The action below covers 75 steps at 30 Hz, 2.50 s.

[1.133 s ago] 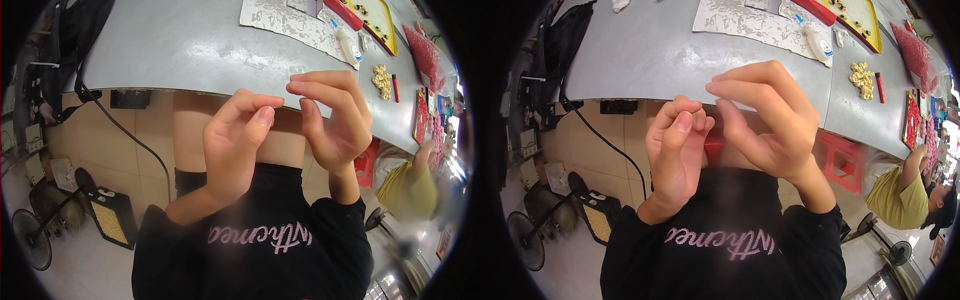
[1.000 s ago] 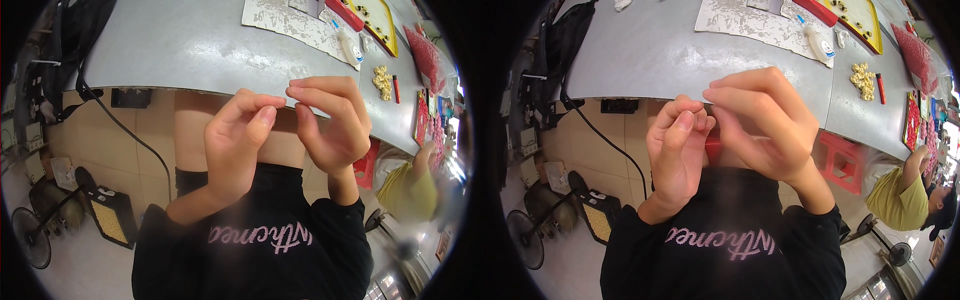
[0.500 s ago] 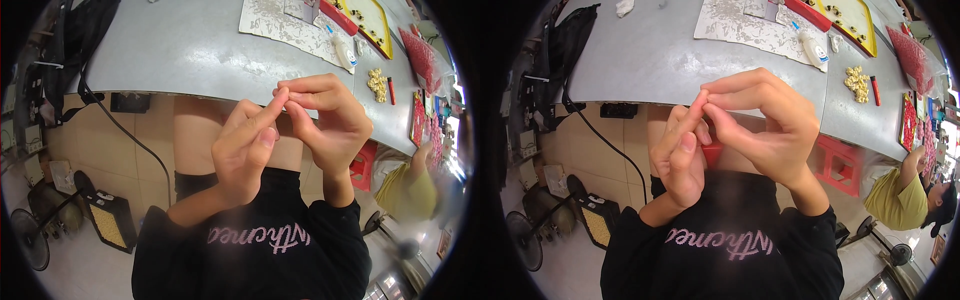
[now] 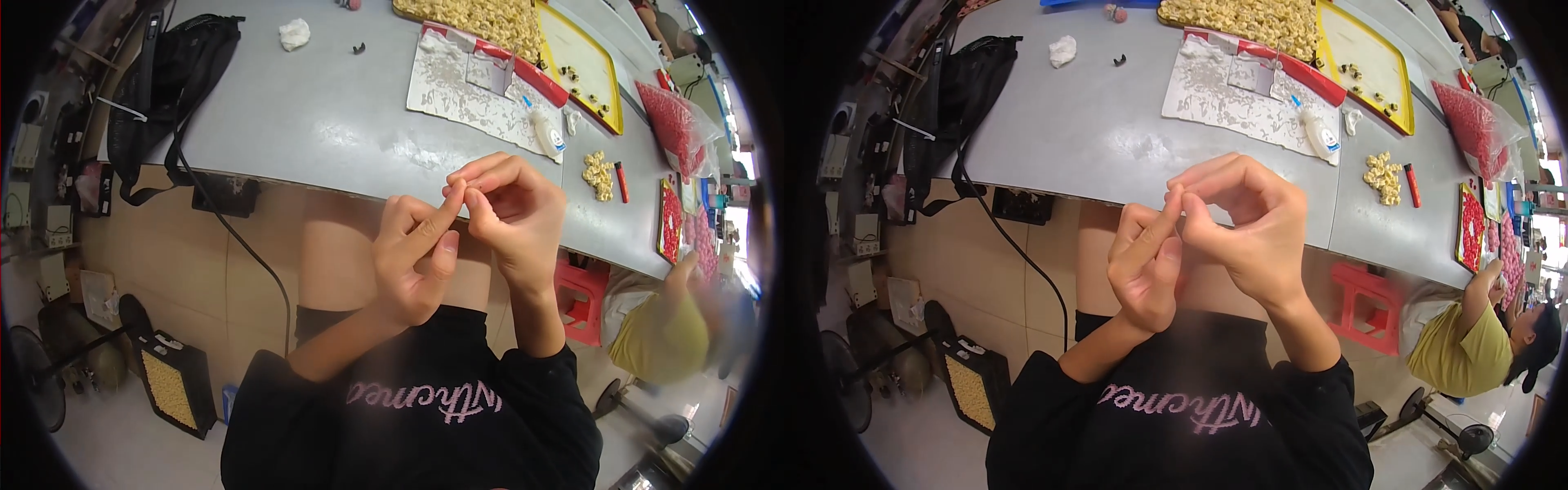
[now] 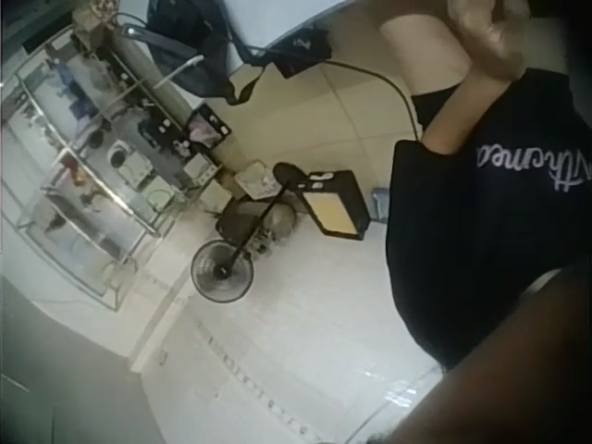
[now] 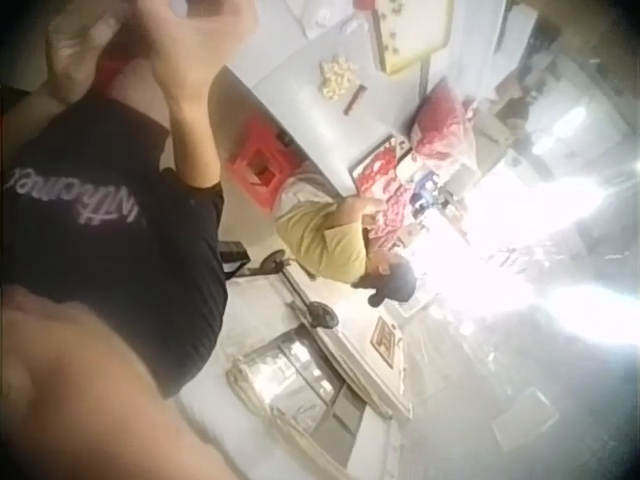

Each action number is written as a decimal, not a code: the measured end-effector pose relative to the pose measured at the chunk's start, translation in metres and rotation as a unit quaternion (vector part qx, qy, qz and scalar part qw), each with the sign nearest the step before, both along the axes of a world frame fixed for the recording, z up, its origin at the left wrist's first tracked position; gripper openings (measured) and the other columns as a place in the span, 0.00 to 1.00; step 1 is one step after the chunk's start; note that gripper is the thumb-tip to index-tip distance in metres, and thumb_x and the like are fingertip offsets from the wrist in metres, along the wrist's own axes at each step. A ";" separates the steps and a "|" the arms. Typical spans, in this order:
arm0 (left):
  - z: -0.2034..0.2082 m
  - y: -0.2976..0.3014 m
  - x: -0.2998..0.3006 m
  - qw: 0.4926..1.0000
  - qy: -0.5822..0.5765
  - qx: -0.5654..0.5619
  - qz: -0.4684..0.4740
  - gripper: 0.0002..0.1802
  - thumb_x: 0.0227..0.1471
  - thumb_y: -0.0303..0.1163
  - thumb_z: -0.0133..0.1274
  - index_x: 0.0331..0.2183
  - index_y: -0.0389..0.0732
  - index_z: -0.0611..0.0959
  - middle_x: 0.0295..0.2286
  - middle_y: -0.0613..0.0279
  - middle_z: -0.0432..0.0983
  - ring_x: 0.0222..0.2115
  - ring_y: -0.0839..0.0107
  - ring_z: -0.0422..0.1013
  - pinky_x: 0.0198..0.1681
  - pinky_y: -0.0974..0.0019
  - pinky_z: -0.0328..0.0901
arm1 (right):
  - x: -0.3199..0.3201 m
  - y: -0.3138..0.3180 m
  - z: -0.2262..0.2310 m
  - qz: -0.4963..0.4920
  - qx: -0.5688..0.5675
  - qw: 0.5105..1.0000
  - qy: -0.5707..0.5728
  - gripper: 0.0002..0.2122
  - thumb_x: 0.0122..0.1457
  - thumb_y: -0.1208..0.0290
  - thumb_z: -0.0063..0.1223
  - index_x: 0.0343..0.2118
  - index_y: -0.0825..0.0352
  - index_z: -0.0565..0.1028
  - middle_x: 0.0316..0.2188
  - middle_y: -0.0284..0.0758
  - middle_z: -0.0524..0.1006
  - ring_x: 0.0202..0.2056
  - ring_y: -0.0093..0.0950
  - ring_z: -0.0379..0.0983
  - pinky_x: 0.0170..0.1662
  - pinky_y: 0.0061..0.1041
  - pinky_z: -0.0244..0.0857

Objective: Assembling small toy components by applying glue and joining pieces at a workshop table.

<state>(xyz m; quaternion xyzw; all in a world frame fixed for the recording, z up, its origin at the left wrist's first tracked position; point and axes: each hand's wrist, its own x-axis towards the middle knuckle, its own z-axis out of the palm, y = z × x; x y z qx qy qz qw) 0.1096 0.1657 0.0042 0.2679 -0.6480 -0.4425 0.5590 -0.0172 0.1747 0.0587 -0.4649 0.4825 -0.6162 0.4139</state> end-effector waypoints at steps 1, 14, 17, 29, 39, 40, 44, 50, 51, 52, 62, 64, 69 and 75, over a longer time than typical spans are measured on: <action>0.000 -0.001 0.000 1.000 -0.009 -0.010 0.011 0.23 0.47 0.23 0.49 0.48 0.36 0.76 0.23 0.65 0.66 0.26 0.71 0.58 0.32 0.72 0.57 | 0.002 0.000 0.000 -0.007 0.005 1.000 -0.012 0.04 0.47 0.88 0.51 0.27 0.75 0.72 0.31 0.43 0.76 0.35 0.27 0.74 0.42 0.26 0.69; 0.001 0.002 0.002 0.992 0.081 0.082 -0.058 0.23 0.54 0.25 0.43 0.53 0.37 0.70 0.26 0.66 0.63 0.28 0.75 0.58 0.34 0.73 0.57 | 0.013 -0.004 -0.004 -0.056 0.031 0.996 -0.062 0.01 0.52 0.84 0.51 0.28 0.75 0.73 0.33 0.41 0.77 0.33 0.21 0.73 0.39 0.22 0.69; 0.003 -0.002 0.003 0.970 0.151 0.148 -0.121 0.24 0.58 0.28 0.38 0.56 0.37 0.65 0.29 0.67 0.61 0.30 0.77 0.57 0.37 0.75 0.57 | 0.017 -0.004 -0.001 -0.047 0.028 0.992 -0.114 0.04 0.53 0.84 0.52 0.32 0.76 0.74 0.35 0.42 0.77 0.33 0.22 0.73 0.39 0.22 0.69; -0.001 -0.001 0.002 0.990 0.118 0.056 -0.059 0.25 0.52 0.27 0.44 0.54 0.37 0.69 0.27 0.66 0.63 0.31 0.73 0.57 0.38 0.71 0.56 | 0.024 0.008 0.015 -0.058 0.005 0.998 0.033 0.06 0.49 0.86 0.53 0.31 0.74 0.78 0.42 0.44 0.73 0.42 0.29 0.72 0.42 0.24 0.69; -0.003 -0.008 0.008 0.966 -0.138 -0.193 0.104 0.26 0.47 0.28 0.49 0.51 0.36 0.73 0.26 0.66 0.67 0.29 0.70 0.56 0.36 0.69 0.52 | 0.021 0.004 0.017 -0.137 -0.060 0.968 0.200 0.04 0.42 0.81 0.59 0.23 0.70 0.77 0.46 0.42 0.66 0.53 0.36 0.62 0.50 0.41 0.65; -0.003 -0.006 0.008 0.971 -0.142 -0.169 0.094 0.26 0.46 0.28 0.51 0.50 0.38 0.75 0.26 0.68 0.66 0.29 0.70 0.56 0.38 0.68 0.52 | 0.020 0.004 0.016 -0.139 -0.058 0.968 0.199 0.04 0.42 0.81 0.59 0.23 0.70 0.77 0.46 0.42 0.66 0.53 0.36 0.62 0.50 0.41 0.65; -0.008 -0.002 0.005 0.996 0.073 0.017 -0.051 0.24 0.53 0.30 0.45 0.52 0.35 0.71 0.28 0.66 0.64 0.31 0.72 0.56 0.39 0.70 0.53 | 0.019 0.001 0.012 -0.116 -0.050 0.983 0.135 0.04 0.43 0.83 0.57 0.24 0.70 0.77 0.45 0.41 0.67 0.52 0.34 0.62 0.49 0.40 0.65; -0.001 -0.002 0.003 0.970 0.179 0.091 -0.139 0.26 0.58 0.35 0.40 0.55 0.34 0.66 0.30 0.67 0.62 0.33 0.74 0.56 0.40 0.71 0.54 | 0.018 0.006 0.009 -0.115 -0.071 0.981 0.136 0.06 0.46 0.85 0.54 0.28 0.71 0.78 0.46 0.43 0.67 0.53 0.38 0.61 0.50 0.40 0.66; 0.000 -0.002 0.003 0.969 0.181 0.095 -0.140 0.26 0.58 0.35 0.40 0.55 0.34 0.66 0.30 0.67 0.61 0.33 0.74 0.56 0.40 0.71 0.54 | 0.019 0.007 0.009 -0.106 -0.090 0.977 0.162 0.05 0.48 0.85 0.53 0.29 0.73 0.77 0.48 0.45 0.65 0.55 0.41 0.60 0.51 0.41 0.67; 0.000 -0.001 0.004 0.969 0.180 0.096 -0.140 0.26 0.58 0.35 0.40 0.55 0.34 0.66 0.30 0.67 0.61 0.33 0.74 0.56 0.40 0.71 0.54 | 0.020 0.008 0.010 -0.107 -0.088 0.977 0.161 0.05 0.48 0.85 0.53 0.29 0.73 0.77 0.48 0.45 0.65 0.55 0.41 0.60 0.51 0.41 0.67; -0.002 -0.003 0.012 0.998 -0.001 -0.034 -0.055 0.24 0.54 0.35 0.45 0.53 0.39 0.70 0.35 0.64 0.64 0.36 0.71 0.55 0.41 0.67 0.53 | 0.019 0.012 0.019 -0.121 -0.103 0.964 0.211 0.08 0.42 0.88 0.53 0.27 0.72 0.77 0.49 0.45 0.64 0.56 0.43 0.58 0.51 0.44 0.66; 0.002 -0.006 0.009 0.998 -0.011 -0.059 -0.018 0.22 0.50 0.33 0.51 0.48 0.39 0.77 0.30 0.67 0.64 0.33 0.70 0.54 0.38 0.68 0.51 | 0.019 0.013 0.024 -0.128 -0.103 0.960 0.226 0.08 0.40 0.88 0.52 0.26 0.71 0.77 0.49 0.45 0.63 0.56 0.43 0.58 0.51 0.44 0.66; 0.014 -0.012 0.012 0.974 -0.115 -0.191 0.039 0.21 0.45 0.37 0.55 0.44 0.44 0.81 0.27 0.70 0.61 0.32 0.69 0.53 0.36 0.67 0.49 | 0.020 0.014 0.032 -0.179 -0.116 0.941 0.263 0.07 0.37 0.87 0.49 0.20 0.70 0.74 0.51 0.44 0.60 0.57 0.43 0.56 0.49 0.46 0.67; 0.008 -0.009 0.010 0.995 -0.030 -0.096 -0.027 0.23 0.48 0.39 0.54 0.46 0.41 0.79 0.29 0.67 0.60 0.33 0.70 0.53 0.37 0.69 0.51 | 0.016 0.012 0.029 -0.153 -0.116 0.948 0.254 0.06 0.38 0.87 0.48 0.20 0.71 0.73 0.50 0.45 0.61 0.57 0.43 0.56 0.50 0.46 0.67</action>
